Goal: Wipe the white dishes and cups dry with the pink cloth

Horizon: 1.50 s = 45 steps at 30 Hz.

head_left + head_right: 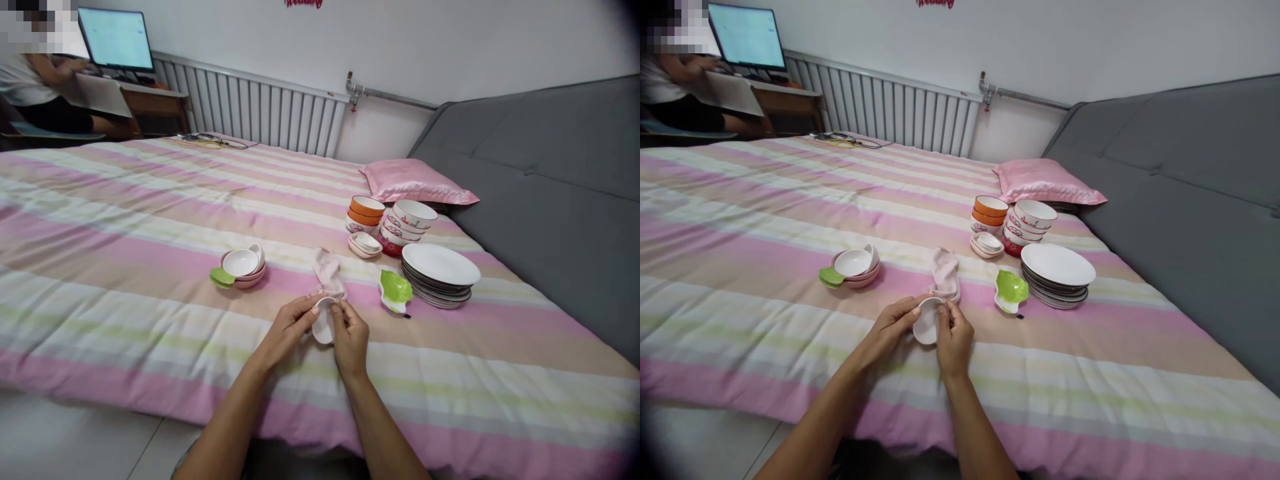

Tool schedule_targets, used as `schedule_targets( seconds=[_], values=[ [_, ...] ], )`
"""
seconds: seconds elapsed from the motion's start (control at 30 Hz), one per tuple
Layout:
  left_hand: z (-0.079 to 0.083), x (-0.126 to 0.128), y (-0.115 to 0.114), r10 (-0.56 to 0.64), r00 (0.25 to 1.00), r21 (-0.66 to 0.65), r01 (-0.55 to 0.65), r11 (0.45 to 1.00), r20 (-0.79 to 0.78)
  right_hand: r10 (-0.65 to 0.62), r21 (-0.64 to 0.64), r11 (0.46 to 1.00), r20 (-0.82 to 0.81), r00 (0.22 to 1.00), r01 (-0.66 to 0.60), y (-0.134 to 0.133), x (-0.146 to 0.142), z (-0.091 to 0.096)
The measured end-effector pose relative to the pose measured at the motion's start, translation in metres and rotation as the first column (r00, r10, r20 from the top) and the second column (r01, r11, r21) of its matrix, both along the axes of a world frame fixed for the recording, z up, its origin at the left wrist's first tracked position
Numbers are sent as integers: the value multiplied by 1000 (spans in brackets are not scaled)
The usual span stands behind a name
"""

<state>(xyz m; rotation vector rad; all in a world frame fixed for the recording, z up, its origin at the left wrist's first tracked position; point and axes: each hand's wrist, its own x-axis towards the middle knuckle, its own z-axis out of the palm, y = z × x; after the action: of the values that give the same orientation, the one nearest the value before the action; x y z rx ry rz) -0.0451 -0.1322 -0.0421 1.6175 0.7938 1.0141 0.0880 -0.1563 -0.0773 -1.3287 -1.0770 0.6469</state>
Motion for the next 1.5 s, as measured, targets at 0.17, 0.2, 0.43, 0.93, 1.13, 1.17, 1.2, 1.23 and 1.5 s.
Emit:
schedule_targets(
  seconds=[0.17, 0.2, 0.43, 0.93, 1.13, 1.17, 1.2, 1.23, 1.5],
  values=[
    [1, 1, -1, 12, 1000, -10, -12, 1000, 28, 60, 19, 998, 68, 996, -61, -3, -2, 5],
    [2, 1, -1, 13, 1000, -11, -13, 1000, 23, 70, 24, 997, 74, 995, -71, -3, -2, 5],
    [5, -1, -2, 69, 996, 17, -68, 998, -55, 115, 45, 992, 132, 985, -122, -5, -3, 6],
    [3, 2, -4, 124, 990, 25, -123, 992, -66, 124, 62, 989, 172, 977, -137, -6, -5, 5],
    [-1, 12, -7, 43, 999, -37, -42, 998, 7, -173, -50, 984, -123, 977, 168, 4, 2, -5],
    [-2, 14, -7, 24, 1000, -26, -24, 999, 3, -203, -61, 979, -158, 966, 196, 5, 3, -6],
    [-3, 16, -8, 16, 1000, -8, -16, 1000, -7, -221, -68, 975, -183, 958, 212, 6, 4, -8],
    [-3, 17, -8, 16, 1000, 10, -16, 1000, -20, -230, -70, 973, -200, 952, 220, 7, 5, -9],
    [-11, 19, -5, 18, 1000, 38, -18, 999, -7, -240, -52, 971, -255, 937, 235, 3, 3, -3]
  ],
)
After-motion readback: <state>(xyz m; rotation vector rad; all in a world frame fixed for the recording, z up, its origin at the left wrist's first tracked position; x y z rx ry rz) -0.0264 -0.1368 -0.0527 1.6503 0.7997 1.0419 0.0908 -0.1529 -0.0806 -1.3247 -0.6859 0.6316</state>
